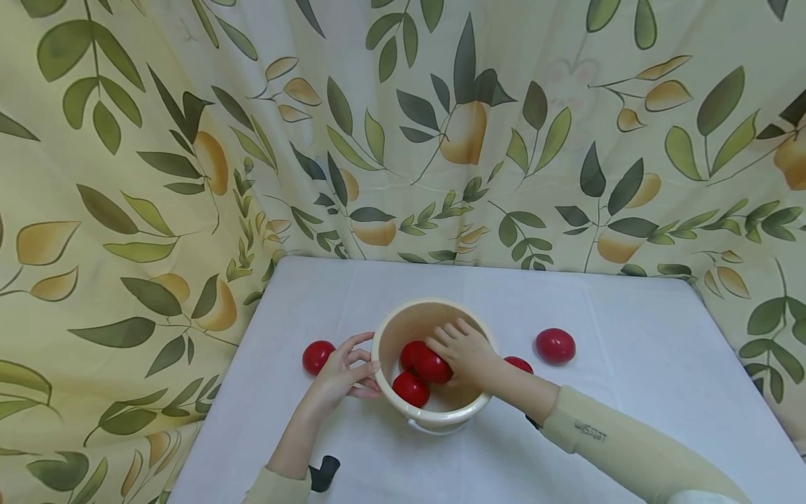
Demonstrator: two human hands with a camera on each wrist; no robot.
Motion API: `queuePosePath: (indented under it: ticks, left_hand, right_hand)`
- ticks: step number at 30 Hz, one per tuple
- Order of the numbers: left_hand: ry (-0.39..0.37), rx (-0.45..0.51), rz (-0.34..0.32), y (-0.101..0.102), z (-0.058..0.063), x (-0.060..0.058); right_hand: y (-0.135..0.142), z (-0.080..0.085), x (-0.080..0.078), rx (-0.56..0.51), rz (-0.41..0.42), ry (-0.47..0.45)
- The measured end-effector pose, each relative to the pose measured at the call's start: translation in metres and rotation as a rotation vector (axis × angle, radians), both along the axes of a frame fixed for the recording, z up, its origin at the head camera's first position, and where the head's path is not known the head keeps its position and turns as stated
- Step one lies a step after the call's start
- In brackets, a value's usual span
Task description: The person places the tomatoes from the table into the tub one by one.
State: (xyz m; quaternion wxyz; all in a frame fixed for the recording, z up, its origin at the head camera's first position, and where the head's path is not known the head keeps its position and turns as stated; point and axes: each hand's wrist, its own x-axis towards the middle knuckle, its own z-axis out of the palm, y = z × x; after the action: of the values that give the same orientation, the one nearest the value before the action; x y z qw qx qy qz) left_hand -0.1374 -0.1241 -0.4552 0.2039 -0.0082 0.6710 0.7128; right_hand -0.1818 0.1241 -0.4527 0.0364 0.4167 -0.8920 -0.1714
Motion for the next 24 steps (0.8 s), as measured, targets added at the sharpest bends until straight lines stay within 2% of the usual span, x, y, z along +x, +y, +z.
queuePosePath:
  ticks: [4,10,18,24]
  left_hand:
    - [0.000,-0.005,0.002,-0.0001,0.0004,0.0004]
    - [0.003,-0.006,0.002,-0.0003,0.0006,0.0007]
    - [0.005,0.010,0.003,-0.0006,-0.0002,0.0008]
    - [0.005,0.015,0.001,-0.0007,-0.0002,0.0011]
  right_hand:
    - [-0.0012,-0.0019,0.0008,0.038,-0.015,0.018]
    - [-0.0031,-0.0008,0.0031,0.133,-0.073,-0.023]
    - [-0.0054,0.0030,0.0061,0.260,-0.094,-0.045]
    - [-0.0093,0.0038,0.0065,0.349,-0.121,-0.098]
